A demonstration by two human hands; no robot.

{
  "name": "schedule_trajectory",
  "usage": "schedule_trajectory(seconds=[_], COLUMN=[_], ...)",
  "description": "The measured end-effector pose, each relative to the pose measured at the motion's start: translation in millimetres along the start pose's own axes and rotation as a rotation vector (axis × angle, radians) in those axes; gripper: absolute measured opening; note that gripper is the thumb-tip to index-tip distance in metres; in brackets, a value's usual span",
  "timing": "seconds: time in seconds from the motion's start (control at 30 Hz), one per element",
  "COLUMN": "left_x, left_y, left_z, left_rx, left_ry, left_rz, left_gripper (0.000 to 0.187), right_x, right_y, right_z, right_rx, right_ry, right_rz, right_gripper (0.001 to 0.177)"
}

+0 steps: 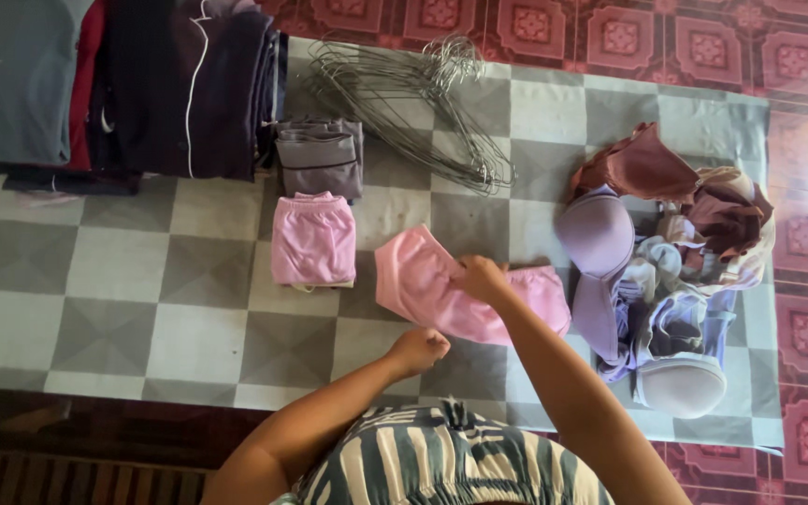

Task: The person folds several pieces of underwear and bras by hand on a table, placing them into stacks alongside other folded garments and metal hangers.

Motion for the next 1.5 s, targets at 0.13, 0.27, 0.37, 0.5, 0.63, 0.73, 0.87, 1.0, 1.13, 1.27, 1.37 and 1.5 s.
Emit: schedule_trajectory(seconds=[0.13, 0.27, 0.37, 0.5, 0.63, 0.73, 0.87, 1.0, 1.13, 1.27, 1.37, 1.5], left_x=[35.6, 16.5, -23.4, -124.3, -240.0, -287.7, -260.9, -147.1, -95.9, -50.5, -26.1, -8.6], left_y=[-12.6, -18.9, -8.9, 24.5, 23.7, -9.5, -35.0, -34.8, -24.6, -3.2, 12.4, 27.5], left_z=[14.1, 10.5, -18.8, -88.0, -143.2, -153.6, -115.5, -76.9, -68.8, -79.8, -87.1, -94.4], left_rx=[-0.026, -0.078, -0.104, -0.147, -0.199, -0.316, -0.356, -0.156, -0.155, -0.311, -0.336, -0.397], left_ry=[-0.505, -1.138, -1.360, -1.304, -0.671, 0.061, 0.690, 0.849, 0.782, 0.510, 0.572, 0.509], left_rz=[-0.390, -0.325, -0.147, 0.278, 0.655, 0.869, 1.202, 1.016, 0.833, 0.325, -0.007, -0.265], left_gripper=[0.056, 0.050, 0.045, 0.038, 0.031, 0.031, 0.024, 0.018, 0.023, 0.039, 0.050, 0.040], right_x=[31.8, 34.0, 16.0, 2.0, 2.8, -2.6, -16.3, -35.0, -74.8, -113.8, -125.2, -115.0], right_y=[-41.6, -92.4, -99.8, -85.3, -114.9, -150.4, -155.8, -149.5, -120.0, -63.7, -43.1, -49.2], right_z=[-29.8, -74.7, -89.9, -128.2, -190.8, -203.2, -135.1, -24.6, 30.4, 57.5, 59.2, 46.5], right_rx=[0.134, 0.378, 0.573, 0.408, 0.220, -0.072, -0.242, -0.331, -0.218, 0.038, 0.114, 0.009], right_ry=[0.159, 0.426, 0.723, 0.676, 0.981, 0.810, 0.473, 0.182, 0.121, 0.477, 0.767, 0.679], right_rz=[-0.299, -0.351, -0.214, -0.253, -0.402, -0.552, -0.641, -0.743, -0.536, -0.132, 0.133, 0.167], right_gripper=[0.050, 0.062, 0.060, 0.035, 0.039, 0.042, 0.040, 0.050, 0.043, 0.028, 0.034, 0.036])
Point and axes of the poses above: each hand's wrist, its own y-axis towards the middle knuckle, its own z-axis out of the palm, x = y × z, the point moved 7 cm from there along y, towards the middle knuckle, and after that the axes turned 15 degrees about z, right-handed, at the moved point
